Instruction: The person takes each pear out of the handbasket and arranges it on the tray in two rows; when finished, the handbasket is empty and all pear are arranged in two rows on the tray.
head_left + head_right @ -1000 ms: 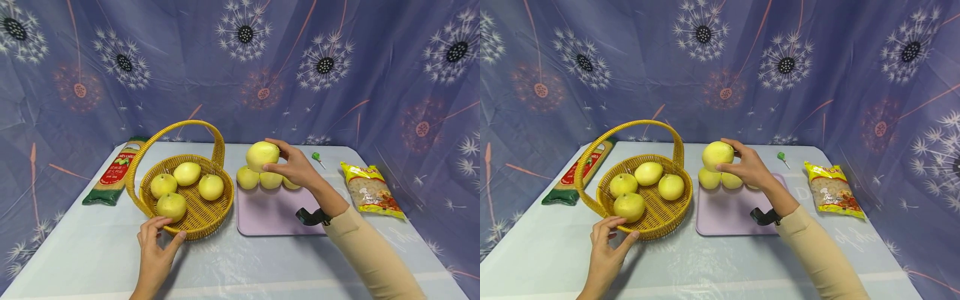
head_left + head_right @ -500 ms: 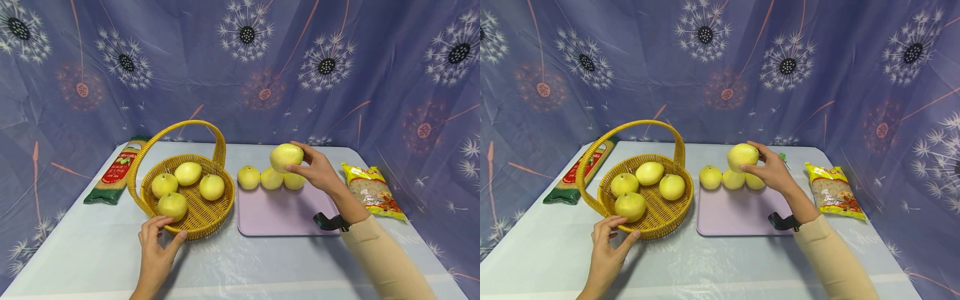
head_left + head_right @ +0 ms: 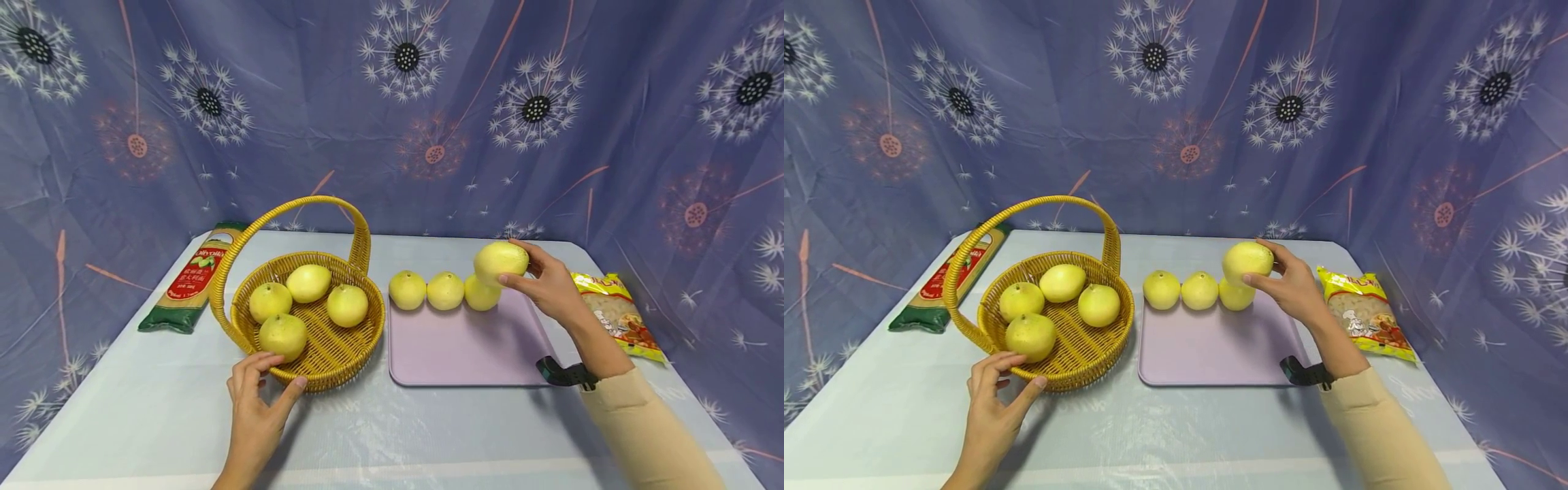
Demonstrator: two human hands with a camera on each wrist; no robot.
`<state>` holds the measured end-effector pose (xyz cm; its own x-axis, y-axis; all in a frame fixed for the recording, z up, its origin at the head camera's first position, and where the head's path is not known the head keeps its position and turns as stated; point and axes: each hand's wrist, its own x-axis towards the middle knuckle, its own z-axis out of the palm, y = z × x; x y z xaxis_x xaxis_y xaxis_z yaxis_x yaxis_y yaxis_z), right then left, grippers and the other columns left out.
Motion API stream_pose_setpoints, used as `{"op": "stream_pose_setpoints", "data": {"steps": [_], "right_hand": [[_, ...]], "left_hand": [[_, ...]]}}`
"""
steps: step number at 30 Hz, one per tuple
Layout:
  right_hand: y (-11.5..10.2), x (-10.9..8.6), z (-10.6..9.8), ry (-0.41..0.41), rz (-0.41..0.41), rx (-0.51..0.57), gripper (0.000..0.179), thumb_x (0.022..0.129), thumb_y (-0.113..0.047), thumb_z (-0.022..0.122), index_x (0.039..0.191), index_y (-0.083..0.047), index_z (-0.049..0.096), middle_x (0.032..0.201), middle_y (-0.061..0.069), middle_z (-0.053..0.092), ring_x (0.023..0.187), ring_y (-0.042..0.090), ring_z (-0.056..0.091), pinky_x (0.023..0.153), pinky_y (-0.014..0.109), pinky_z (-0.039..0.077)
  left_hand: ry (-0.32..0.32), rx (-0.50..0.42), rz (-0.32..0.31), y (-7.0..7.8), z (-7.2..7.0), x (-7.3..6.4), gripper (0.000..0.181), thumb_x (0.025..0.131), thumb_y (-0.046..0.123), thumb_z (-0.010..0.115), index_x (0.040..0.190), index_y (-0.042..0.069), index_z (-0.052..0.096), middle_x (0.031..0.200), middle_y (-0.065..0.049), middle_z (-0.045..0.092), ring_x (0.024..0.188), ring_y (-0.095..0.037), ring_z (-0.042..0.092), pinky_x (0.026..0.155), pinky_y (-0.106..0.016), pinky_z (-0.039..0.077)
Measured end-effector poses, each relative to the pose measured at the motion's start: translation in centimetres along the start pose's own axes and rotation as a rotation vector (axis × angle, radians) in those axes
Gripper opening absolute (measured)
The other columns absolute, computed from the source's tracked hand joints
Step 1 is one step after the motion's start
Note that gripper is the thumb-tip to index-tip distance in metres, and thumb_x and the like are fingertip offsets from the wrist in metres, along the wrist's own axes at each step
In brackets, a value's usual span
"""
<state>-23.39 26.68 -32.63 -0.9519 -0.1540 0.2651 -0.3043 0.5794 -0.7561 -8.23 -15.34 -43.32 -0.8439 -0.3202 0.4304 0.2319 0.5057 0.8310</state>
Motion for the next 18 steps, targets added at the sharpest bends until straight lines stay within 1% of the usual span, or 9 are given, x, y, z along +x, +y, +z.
{"op": "stream_pose_setpoints", "data": {"steps": [3,5,7,10,12,16,18], "right_hand": [[0.7,-0.3,-0.5,0.016,0.031,-0.01,0.07,0.083,-0.033,0.072,0.143,-0.018,0.04,0.139,0.01,0.048,0.111,0.004,0.051,0.08,0.008,0.044],[1.3,-0.4,-0.8,0.023,0.046,-0.018,0.07,0.083,-0.033,0.072,0.143,-0.017,0.04,0.137,0.009,0.049,0.109,0.002,0.051,0.078,0.008,0.045],[1.8,-0.5,-1.0,0.026,0.056,-0.037,0.071,0.083,-0.034,0.072,0.143,-0.016,0.04,0.136,0.009,0.05,0.11,0.007,0.052,0.076,0.008,0.045],[2.6,-0.6,-1.3,0.022,0.058,-0.07,0.073,0.083,-0.035,0.071,0.144,-0.013,0.038,0.136,0.014,0.05,0.112,0.019,0.052,0.074,0.008,0.045],[3.1,-0.6,-1.5,0.023,0.062,-0.09,0.074,0.083,-0.035,0.071,0.144,-0.011,0.037,0.136,0.016,0.05,0.111,0.021,0.052,0.073,0.008,0.044],[4.1,-0.6,-1.9,0.033,0.078,-0.115,0.074,0.084,-0.035,0.071,0.144,-0.01,0.037,0.134,0.019,0.051,0.109,0.022,0.052,0.071,0.008,0.044],[4.5,-0.6,-2.1,0.033,0.084,-0.119,0.074,0.084,-0.035,0.07,0.144,-0.008,0.037,0.133,0.02,0.051,0.11,0.027,0.053,0.07,0.008,0.044]], "left_hand": [[0.0,0.003,0.006,0.0,0.0,0.0,0.045,0.072,0.002,0.079,0.112,0.002,0.057,0.124,-0.007,0.042,0.106,0.001,0.027,0.08,-0.024,0.025],[0.0,0.005,0.009,0.0,0.0,0.0,0.045,0.072,0.002,0.079,0.111,0.002,0.057,0.124,-0.008,0.043,0.106,0.001,0.027,0.08,-0.024,0.025],[0.002,0.008,0.013,0.0,0.0,0.0,0.045,0.072,0.002,0.079,0.111,0.002,0.057,0.124,-0.008,0.043,0.105,0.001,0.027,0.08,-0.024,0.025],[0.003,0.008,0.014,0.0,0.0,0.0,0.045,0.072,0.002,0.079,0.111,0.002,0.057,0.124,-0.008,0.043,0.105,0.001,0.027,0.08,-0.023,0.025],[0.004,0.009,0.014,0.0,0.0,0.0,0.045,0.072,0.002,0.079,0.111,0.002,0.057,0.124,-0.008,0.043,0.105,0.001,0.027,0.08,-0.023,0.025],[0.002,0.012,0.01,0.0,0.0,0.0,0.045,0.072,0.002,0.079,0.111,0.002,0.057,0.124,-0.008,0.043,0.105,0.001,0.027,0.08,-0.024,0.025],[0.001,0.014,0.008,0.0,0.0,0.0,0.045,0.072,0.002,0.079,0.111,0.003,0.057,0.124,-0.008,0.043,0.105,0.001,0.027,0.08,-0.024,0.025]]}}
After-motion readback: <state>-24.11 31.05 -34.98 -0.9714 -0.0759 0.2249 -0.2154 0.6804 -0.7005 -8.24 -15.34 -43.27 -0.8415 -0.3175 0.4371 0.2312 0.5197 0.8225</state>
